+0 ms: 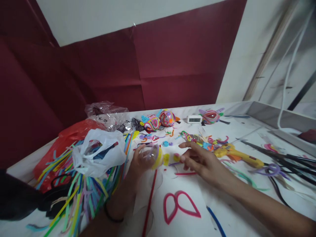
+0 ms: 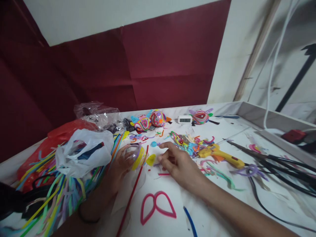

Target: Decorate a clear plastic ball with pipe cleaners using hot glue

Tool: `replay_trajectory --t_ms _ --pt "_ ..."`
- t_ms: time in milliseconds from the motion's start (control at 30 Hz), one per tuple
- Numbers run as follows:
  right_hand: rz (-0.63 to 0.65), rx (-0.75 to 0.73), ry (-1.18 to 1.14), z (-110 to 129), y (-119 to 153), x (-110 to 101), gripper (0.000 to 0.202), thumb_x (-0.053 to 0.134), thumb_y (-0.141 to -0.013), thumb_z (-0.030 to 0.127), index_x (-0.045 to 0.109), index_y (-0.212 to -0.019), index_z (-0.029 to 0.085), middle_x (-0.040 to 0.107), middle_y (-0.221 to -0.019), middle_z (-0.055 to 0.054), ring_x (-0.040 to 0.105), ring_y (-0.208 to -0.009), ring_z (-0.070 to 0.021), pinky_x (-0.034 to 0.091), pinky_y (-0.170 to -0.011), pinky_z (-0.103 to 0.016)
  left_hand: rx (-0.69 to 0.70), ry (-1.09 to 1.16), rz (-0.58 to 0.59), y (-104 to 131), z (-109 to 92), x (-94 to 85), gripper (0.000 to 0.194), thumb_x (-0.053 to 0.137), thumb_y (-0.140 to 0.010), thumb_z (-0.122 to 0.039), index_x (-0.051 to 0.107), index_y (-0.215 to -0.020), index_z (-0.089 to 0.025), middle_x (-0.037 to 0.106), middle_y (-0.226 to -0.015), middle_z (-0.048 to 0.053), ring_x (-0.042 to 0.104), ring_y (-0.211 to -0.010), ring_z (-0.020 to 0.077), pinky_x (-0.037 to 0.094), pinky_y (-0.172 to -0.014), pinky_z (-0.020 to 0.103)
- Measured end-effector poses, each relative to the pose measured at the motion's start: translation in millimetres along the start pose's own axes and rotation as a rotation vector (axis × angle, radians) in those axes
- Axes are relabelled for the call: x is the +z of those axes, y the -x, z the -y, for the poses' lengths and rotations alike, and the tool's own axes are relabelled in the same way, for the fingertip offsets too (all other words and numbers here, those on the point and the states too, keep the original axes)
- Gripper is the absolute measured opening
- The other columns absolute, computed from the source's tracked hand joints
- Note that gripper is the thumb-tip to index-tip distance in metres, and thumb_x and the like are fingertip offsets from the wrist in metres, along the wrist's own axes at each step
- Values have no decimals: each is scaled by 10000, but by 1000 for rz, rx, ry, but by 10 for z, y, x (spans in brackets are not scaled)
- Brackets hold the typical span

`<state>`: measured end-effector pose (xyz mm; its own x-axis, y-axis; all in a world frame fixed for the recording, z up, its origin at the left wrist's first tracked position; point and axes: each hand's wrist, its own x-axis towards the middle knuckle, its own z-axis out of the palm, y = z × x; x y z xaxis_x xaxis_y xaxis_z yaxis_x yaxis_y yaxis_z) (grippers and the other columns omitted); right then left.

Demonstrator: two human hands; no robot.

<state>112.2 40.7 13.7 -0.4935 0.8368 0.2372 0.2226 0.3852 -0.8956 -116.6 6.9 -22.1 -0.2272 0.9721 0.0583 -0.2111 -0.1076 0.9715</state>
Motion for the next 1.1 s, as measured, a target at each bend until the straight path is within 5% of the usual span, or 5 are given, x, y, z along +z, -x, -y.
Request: replay_trajectory --t_ms 133,367,567,733,1100 --pt "7 -10 175 0 218 -193 279 461 -913 419 441 -1122 235 649 -777 -3 635 -661 -168 514 -633 -309 64 -41 -103 -44 -95 -35 693 823 -596 -321 514 -1211 -246 624 -1222 78 587 -1150 274 526 -824 310" --pt "-39 -166 471 -142 814 -363 156 431 -947 348 454 -1091 291 691 -834 0 686 -697 -156 553 -588 -244 251 -197 -88 -88 -155 -91 762 832 -570 -281 450 -1228 -228 604 -1212 73 555 -1188 255 458 -990 365" --pt "-132 -233 565 -379 1005 -460 184 435 -956 287 454 -1139 283 694 -838 -3 684 -697 -141 545 -594 -227 335 -356 172 8 -165 75 771 804 -632 -275 406 -1291 -231 537 -1320 120 499 -1257 301 419 -1043 434" --pt "-195 -242 544 -458 999 -512 191 439 -948 259 483 -1134 262 693 -827 -7 674 -680 -136 543 -575 -223 203 -493 390 81 -114 280 856 804 -658 -265 331 -1371 -233 470 -1388 146 471 -1279 308 437 -1017 389" --pt "-315 -254 600 -531 1041 -676 137 459 -944 232 541 -1054 240 675 -794 -15 657 -640 -144 508 -553 -248 104 -617 670 172 -28 950 855 812 -613 -276 378 -1348 -219 532 -1309 128 525 -1197 315 470 -952 367"
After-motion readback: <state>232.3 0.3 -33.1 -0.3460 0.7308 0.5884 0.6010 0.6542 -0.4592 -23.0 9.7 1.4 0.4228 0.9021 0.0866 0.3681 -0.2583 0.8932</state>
